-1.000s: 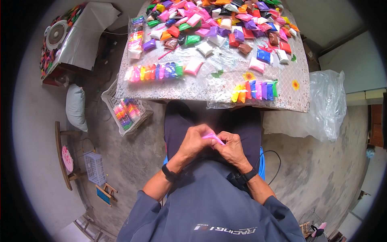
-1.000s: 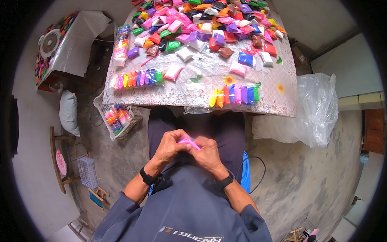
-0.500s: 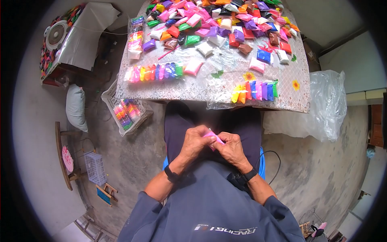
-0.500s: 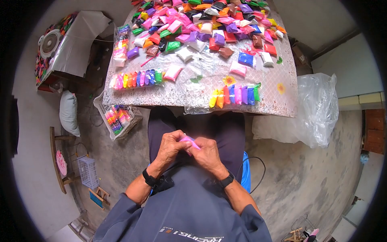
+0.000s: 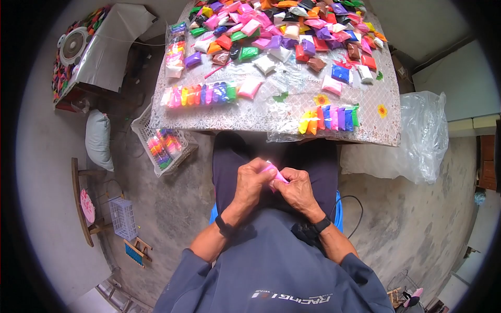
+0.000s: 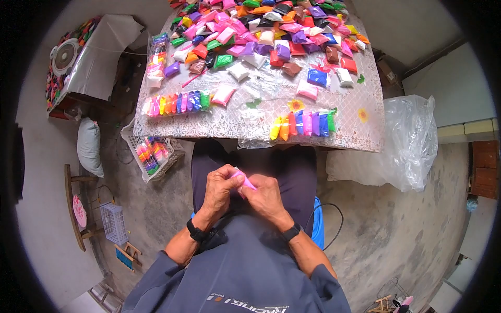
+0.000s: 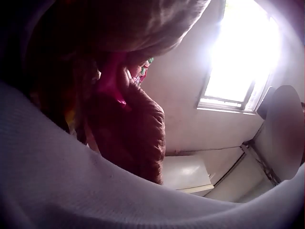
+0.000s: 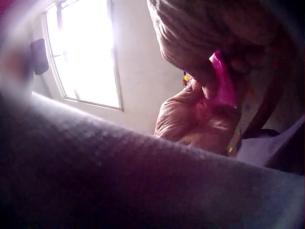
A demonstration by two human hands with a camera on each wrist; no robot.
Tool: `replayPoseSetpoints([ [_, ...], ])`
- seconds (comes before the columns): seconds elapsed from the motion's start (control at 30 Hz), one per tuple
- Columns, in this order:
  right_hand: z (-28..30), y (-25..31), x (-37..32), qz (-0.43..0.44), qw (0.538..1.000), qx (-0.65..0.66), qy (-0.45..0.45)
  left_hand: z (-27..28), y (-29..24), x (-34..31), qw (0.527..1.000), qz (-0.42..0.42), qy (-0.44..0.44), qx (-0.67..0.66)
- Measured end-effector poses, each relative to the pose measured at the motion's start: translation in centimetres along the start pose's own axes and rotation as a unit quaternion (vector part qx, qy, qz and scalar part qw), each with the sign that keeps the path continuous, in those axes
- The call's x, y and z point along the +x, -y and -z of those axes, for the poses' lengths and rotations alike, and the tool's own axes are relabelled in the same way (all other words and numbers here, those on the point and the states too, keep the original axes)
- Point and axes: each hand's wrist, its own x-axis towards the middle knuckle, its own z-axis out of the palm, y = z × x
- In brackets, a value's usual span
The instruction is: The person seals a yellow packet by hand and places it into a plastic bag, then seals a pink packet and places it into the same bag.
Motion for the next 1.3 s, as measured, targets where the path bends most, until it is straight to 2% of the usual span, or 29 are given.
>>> replayPoseSetpoints([
  [0.2,0.1,0.4,0.1,-0.013,1.000,-0.006,0.000,-0.1,0.0,0.4,1.000,-0.003,-0.015,0.002],
  [0.37,-0.4,0.3,0.2,-0.015,1.000,0.016,-0.006,0.1,0.3,0.9,0.996,0.033,-0.032,-0.075],
  [0.5,-0.8,0.2,0.0,-0.007,0.999,0.036,-0.002,0.9,0.1,1.9,0.996,0.005,-0.047,-0.074],
  [0.6,-0.8,-0.5,-0.3,-0.010,0.997,0.067,-0.028,1.9,-0.8,2.1,0.996,-0.006,-0.030,-0.089],
  [0.73,-0.5,-0.5,-0.1,-0.025,0.995,0.089,-0.025,1.7,-1.1,0.7,0.998,0.034,-0.011,-0.054],
  [0.8,-0.6,-0.2,0.0,-0.004,0.995,0.099,-0.016,0.9,-0.9,-0.3,0.995,0.041,0.046,-0.082],
  [0.83,-0.9,-0.5,0.0,-0.004,0.995,0.099,-0.014,0.2,-0.6,-0.7,0.995,0.040,0.006,-0.096],
  [0.93,-1.4,-1.5,0.1,0.018,0.993,0.110,-0.037,0.2,0.7,-0.7,0.991,0.050,-0.003,-0.122],
  [1.1,-1.5,-1.4,0.1,-0.010,0.992,0.125,-0.032,-0.3,0.7,-0.2,0.990,0.048,-0.013,-0.131],
  [1.3,-1.0,-1.6,0.2,-0.020,0.991,0.127,-0.025,-0.1,1.3,0.4,0.996,0.025,-0.011,-0.084],
])
